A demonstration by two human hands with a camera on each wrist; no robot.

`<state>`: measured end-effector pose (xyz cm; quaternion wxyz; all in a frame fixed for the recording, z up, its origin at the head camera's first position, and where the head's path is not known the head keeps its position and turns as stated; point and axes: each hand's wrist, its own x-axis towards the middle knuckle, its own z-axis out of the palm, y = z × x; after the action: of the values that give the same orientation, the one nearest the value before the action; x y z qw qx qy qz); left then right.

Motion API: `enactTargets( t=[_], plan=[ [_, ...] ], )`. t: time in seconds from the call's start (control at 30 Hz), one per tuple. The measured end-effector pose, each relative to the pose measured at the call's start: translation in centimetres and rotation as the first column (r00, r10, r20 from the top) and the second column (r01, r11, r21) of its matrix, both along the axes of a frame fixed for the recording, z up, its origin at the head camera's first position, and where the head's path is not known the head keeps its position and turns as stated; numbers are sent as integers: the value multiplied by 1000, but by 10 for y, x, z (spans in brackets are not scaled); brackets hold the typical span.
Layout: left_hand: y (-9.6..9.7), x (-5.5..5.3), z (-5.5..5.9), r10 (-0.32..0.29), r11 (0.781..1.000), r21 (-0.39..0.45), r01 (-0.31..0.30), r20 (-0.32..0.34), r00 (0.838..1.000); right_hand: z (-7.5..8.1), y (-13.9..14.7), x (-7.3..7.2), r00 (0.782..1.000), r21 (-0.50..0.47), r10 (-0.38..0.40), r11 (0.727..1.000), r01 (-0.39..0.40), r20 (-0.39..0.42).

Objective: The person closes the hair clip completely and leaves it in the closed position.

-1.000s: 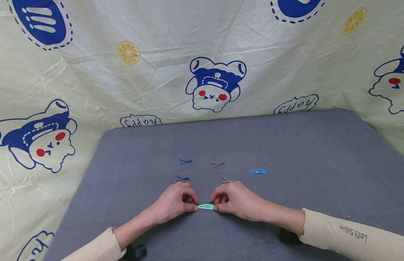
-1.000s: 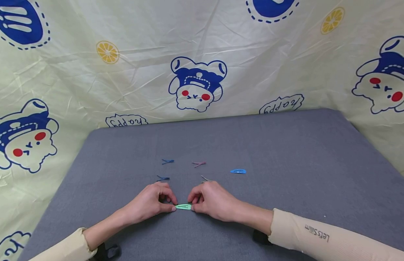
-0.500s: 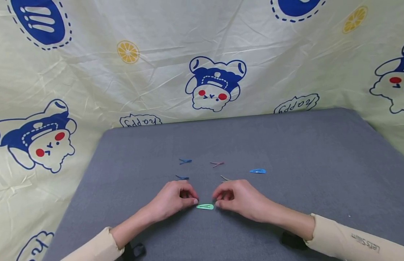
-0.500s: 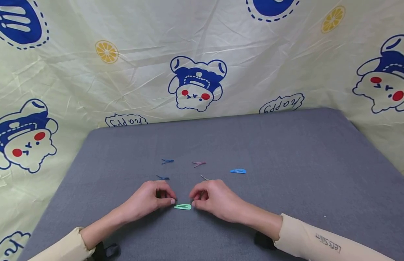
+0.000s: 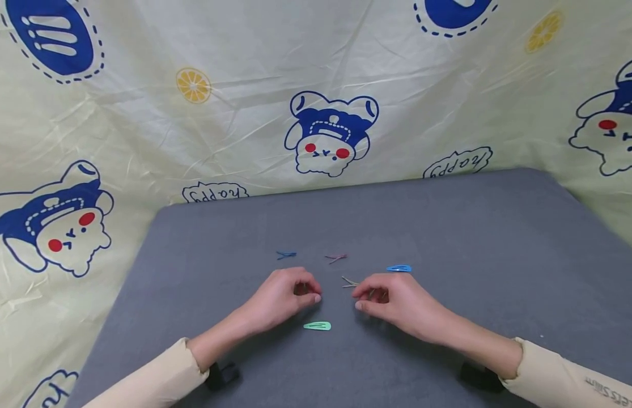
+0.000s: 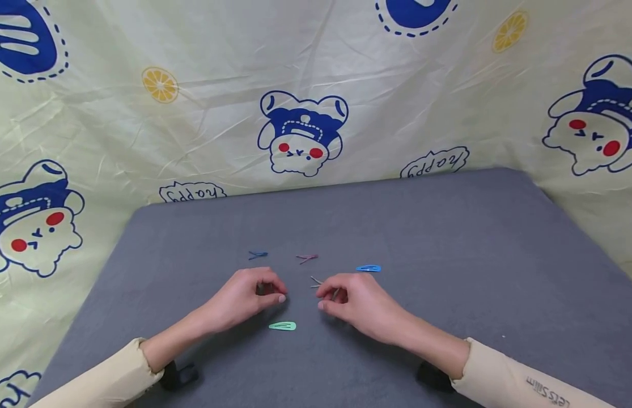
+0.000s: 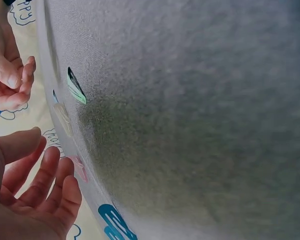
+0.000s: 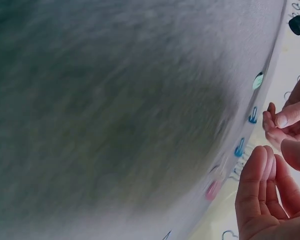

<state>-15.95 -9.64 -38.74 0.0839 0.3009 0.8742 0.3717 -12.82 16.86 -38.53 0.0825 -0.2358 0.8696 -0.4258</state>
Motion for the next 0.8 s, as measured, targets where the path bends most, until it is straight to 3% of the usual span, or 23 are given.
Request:
enactTargets(
  t=[0.33,0.8],
  plan=[
    [19,-11,-8,-8,998,-66,5,-38,999,-3,17,-12,999,82,-39,996,40,-11],
    [41,-29,-15,8,992,-125,-15,-59,998,-9,19,-41,999,107,32,994,-31,-12]
  ],
)
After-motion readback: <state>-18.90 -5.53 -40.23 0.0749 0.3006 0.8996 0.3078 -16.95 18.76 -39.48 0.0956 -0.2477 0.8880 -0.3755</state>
